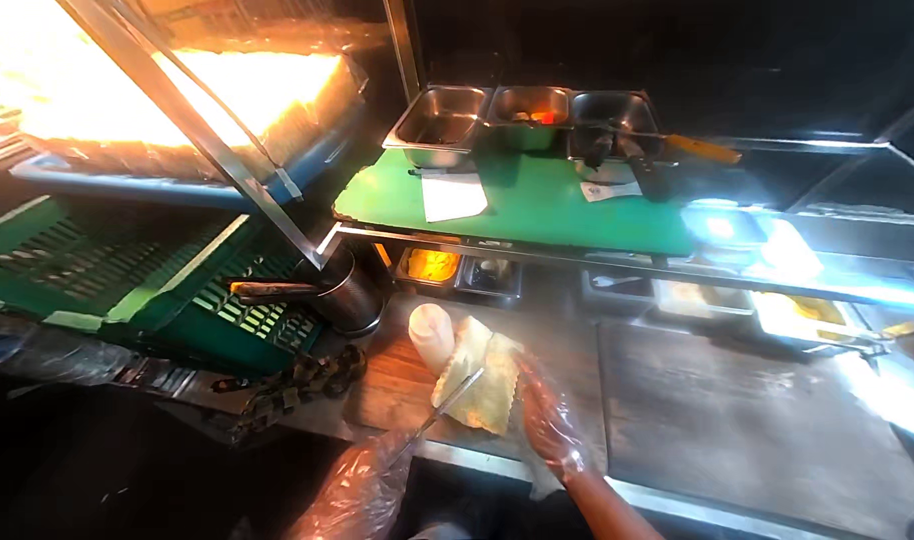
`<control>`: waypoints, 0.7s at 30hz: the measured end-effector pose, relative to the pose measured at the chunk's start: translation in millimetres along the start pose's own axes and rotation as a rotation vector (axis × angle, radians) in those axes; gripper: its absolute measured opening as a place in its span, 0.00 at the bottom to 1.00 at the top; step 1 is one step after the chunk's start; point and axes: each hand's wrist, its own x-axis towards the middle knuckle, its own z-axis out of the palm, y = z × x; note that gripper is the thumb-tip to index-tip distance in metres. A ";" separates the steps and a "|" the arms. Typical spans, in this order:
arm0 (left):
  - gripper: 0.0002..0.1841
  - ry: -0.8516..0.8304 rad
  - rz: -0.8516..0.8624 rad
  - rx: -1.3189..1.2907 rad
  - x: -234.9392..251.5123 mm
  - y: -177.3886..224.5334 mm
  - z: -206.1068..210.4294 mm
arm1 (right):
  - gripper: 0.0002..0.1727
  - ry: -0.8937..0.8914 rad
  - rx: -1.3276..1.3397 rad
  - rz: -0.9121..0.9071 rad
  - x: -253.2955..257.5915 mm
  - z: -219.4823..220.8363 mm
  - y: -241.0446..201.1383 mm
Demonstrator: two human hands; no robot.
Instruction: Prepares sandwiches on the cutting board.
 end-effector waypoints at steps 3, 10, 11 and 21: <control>0.15 -0.034 0.035 -0.615 4.8 -10.6 33.2 | 0.24 -0.036 0.793 0.354 -22.4 5.1 -35.1; 0.21 0.059 0.073 -0.984 20.0 6.2 90.8 | 0.15 0.045 0.857 0.496 54.1 17.4 -56.8; 0.20 0.179 0.097 -0.929 20.2 -6.4 98.9 | 0.15 0.018 0.755 0.473 86.5 13.3 -45.3; 0.36 0.098 0.015 -1.411 100.6 -42.6 128.7 | 0.21 -0.332 -0.411 0.190 225.9 26.6 -15.0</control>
